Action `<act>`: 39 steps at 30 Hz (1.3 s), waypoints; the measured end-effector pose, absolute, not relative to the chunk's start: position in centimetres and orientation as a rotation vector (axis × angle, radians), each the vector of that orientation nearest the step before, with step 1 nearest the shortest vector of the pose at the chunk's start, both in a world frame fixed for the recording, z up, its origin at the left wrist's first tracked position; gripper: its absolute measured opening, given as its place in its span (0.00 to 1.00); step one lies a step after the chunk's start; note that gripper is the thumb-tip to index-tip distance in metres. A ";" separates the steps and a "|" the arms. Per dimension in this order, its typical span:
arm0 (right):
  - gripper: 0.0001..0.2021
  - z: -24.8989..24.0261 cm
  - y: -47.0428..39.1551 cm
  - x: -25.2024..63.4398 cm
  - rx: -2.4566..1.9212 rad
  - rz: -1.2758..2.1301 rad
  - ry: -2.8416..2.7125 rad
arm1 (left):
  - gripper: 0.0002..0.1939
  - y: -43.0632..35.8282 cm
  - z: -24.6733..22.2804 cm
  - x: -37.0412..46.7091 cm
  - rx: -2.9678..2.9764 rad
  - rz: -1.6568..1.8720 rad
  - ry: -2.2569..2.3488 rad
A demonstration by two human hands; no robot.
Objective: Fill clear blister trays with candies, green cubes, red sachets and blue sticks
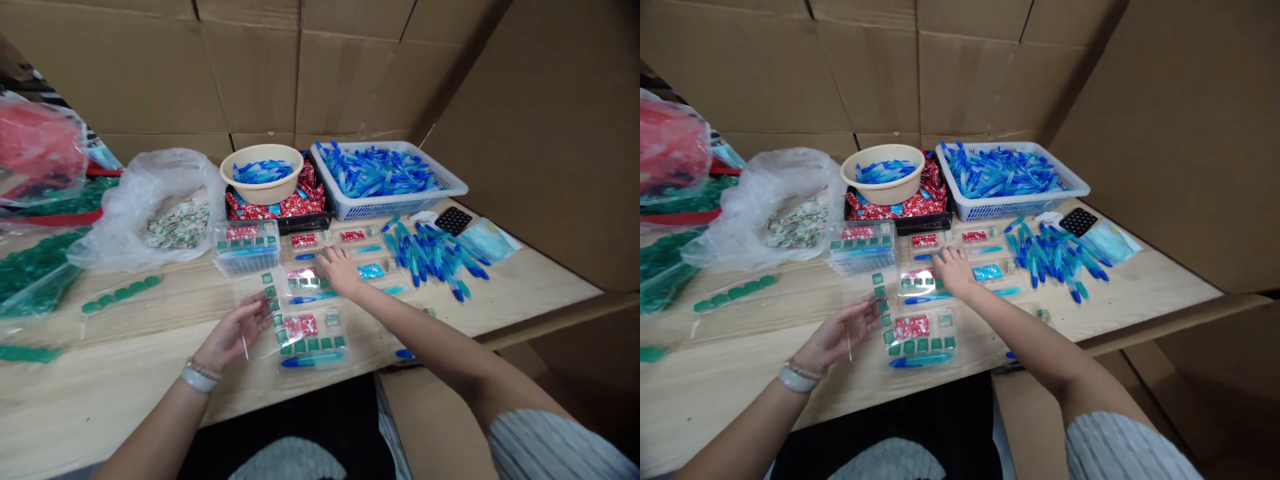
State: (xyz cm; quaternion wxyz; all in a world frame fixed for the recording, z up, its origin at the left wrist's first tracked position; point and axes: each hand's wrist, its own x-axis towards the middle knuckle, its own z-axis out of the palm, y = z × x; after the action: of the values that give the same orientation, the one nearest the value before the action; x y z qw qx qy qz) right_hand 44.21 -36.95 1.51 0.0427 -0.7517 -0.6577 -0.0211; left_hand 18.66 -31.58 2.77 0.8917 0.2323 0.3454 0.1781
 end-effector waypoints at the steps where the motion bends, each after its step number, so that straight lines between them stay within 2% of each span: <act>1: 0.20 1.4 -37.3 44.1 -2.318 -0.119 -2.018 | 0.11 -31.7 3.2 18.6 0.503 0.370 0.718; 9: 0.19 0.5 -37.2 43.7 -2.191 -0.122 -2.104 | 0.10 -32.1 4.9 18.6 0.625 0.460 0.762; 13: 0.21 1.7 -38.1 42.7 -1.990 0.106 -2.148 | 0.12 -32.6 5.5 18.9 0.633 0.489 0.809; 15: 0.20 2.9 -39.1 42.2 -1.949 0.280 -1.849 | 0.12 -33.0 5.9 20.5 0.623 0.499 0.758; 19: 0.17 3.9 -41.7 42.1 -1.660 0.882 -0.984 | 0.09 -34.1 6.3 27.4 0.551 0.679 0.660; 21: 0.16 3.3 -42.0 43.4 -1.504 0.975 -0.615 | 0.10 -34.4 6.2 31.4 0.509 0.750 0.636; 23: 0.16 2.7 -40.8 45.9 -1.435 0.893 -0.422 | 0.10 -34.6 6.0 34.2 0.483 0.762 0.646; 26: 0.13 2.4 -36.6 50.2 -1.599 0.792 -0.557 | 0.12 -34.5 5.4 34.7 0.600 0.671 0.709; 29: 0.12 2.5 -31.9 52.9 -1.799 0.749 -0.745 | 0.20 -33.9 4.5 32.7 1.045 0.726 0.761; 32: 0.16 2.3 -29.6 53.0 -1.895 0.609 -0.823 | 0.24 -32.2 2.9 31.7 1.647 0.754 0.692; 36: 0.17 1.0 -30.9 50.7 -2.261 0.134 -1.303 | 0.30 -30.3 0.3 32.8 2.314 0.448 0.866; 39: 0.18 0.3 -32.8 49.3 -2.362 0.021 -1.729 | 0.33 -30.0 -0.7 33.3 2.596 0.305 0.958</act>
State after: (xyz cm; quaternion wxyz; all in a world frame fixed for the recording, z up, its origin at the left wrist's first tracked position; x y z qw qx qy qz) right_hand 49.29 -32.78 0.34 0.1072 -0.8022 -0.5873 0.0073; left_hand 33.28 -30.01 -0.67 0.1777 0.9176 0.3387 0.1079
